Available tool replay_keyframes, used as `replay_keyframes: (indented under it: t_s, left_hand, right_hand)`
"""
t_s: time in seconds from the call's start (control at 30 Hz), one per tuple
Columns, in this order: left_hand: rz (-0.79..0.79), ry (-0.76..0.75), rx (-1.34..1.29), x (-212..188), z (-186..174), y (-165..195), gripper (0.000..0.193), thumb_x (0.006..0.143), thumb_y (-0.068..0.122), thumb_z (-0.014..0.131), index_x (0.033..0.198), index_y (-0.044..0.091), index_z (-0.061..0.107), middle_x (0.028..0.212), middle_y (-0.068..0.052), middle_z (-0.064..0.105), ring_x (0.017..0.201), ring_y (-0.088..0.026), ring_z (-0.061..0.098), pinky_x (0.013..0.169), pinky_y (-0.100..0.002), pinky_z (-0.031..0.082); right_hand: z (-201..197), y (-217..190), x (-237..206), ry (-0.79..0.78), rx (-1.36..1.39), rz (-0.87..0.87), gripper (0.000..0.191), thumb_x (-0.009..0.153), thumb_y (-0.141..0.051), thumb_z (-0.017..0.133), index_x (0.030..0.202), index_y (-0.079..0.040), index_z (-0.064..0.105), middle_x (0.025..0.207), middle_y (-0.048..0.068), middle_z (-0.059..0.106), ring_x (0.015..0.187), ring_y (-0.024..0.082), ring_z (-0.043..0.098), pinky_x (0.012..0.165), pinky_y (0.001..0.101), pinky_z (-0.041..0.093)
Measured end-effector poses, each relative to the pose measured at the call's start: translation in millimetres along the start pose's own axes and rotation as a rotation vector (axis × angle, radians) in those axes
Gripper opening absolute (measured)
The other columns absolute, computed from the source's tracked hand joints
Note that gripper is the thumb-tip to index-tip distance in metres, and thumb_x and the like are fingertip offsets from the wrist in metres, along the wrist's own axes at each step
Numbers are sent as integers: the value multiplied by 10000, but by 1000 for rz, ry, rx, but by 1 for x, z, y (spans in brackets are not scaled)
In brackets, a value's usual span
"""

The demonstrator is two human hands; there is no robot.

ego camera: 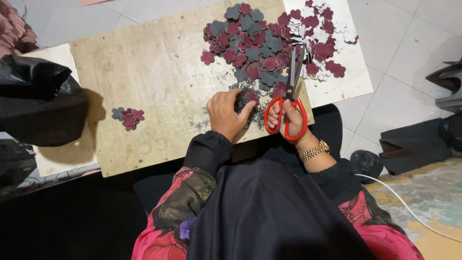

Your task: The person sits on the floor and uses red-handled scissors to trim the edges of small, flower-shaped fabric pieces. They pick up each piece, carefully cut along the perimeter to remove excess material, and place the trimmed pieces back on the wooden board.

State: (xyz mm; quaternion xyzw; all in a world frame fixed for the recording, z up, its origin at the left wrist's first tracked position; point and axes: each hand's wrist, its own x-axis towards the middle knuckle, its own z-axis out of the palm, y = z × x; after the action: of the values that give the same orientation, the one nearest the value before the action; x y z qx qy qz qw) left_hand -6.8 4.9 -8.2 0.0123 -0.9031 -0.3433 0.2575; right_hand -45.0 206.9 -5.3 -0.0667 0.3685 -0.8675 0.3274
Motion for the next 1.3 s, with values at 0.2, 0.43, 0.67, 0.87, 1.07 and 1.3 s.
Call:
replay_keyframes:
  t_s: [0.2, 0.43, 0.67, 0.87, 1.07, 1.3]
  left_hand:
    - [-22, -35, 39, 4, 5, 3, 288, 818, 322, 829, 1021, 147, 725, 928, -54, 626, 1025, -296, 578, 940, -469, 379]
    - [-49, 34, -180, 3, 1, -3, 119, 874, 196, 791, 945, 123, 727, 953, -45, 707, 1017, -272, 644, 950, -433, 432]
    - [-187, 11, -469, 2, -3, 1, 120, 905, 149, 773, 991, 80, 725, 964, -84, 723, 967, -270, 670, 869, -372, 528]
    - [-203, 13, -419, 1, -3, -6, 108, 872, 105, 752, 973, 72, 730, 968, -90, 735, 989, -266, 667, 894, -362, 526]
    - [-539, -98, -657, -1, 3, -5, 114, 886, 137, 742, 981, 79, 715, 949, -79, 747, 910, -240, 701, 850, -344, 553]
    - [-168, 52, -512, 2, 0, -5, 91, 888, 91, 787, 954, 51, 740, 1068, -100, 758, 1038, -225, 692, 949, -359, 517]
  right_hand:
    - [2, 2, -1, 10, -15, -17, 415, 1081, -491, 519, 942, -100, 515, 843, 26, 472, 749, 153, 497, 737, 320, 451]
    - [17, 5, 6, 283, -703, -167, 200, 1028, -223, 658, 981, -37, 600, 999, 110, 694, 820, 132, 610, 767, 298, 525]
    - [35, 11, 31, 326, -921, -344, 213, 960, -39, 733, 1047, -35, 538, 1068, 69, 687, 894, 82, 628, 792, 249, 535]
    - [30, 10, 42, 286, -981, -480, 199, 1007, -25, 705, 1086, -30, 522, 1030, 56, 656, 938, 76, 622, 836, 230, 521]
    - [26, 2, 40, 380, -960, -294, 194, 987, -41, 712, 1051, -40, 529, 969, 46, 643, 813, 57, 568, 716, 219, 482]
    - [32, 10, 43, 210, -790, -353, 234, 996, -21, 715, 1039, -47, 486, 1072, 54, 649, 966, 69, 614, 875, 227, 534]
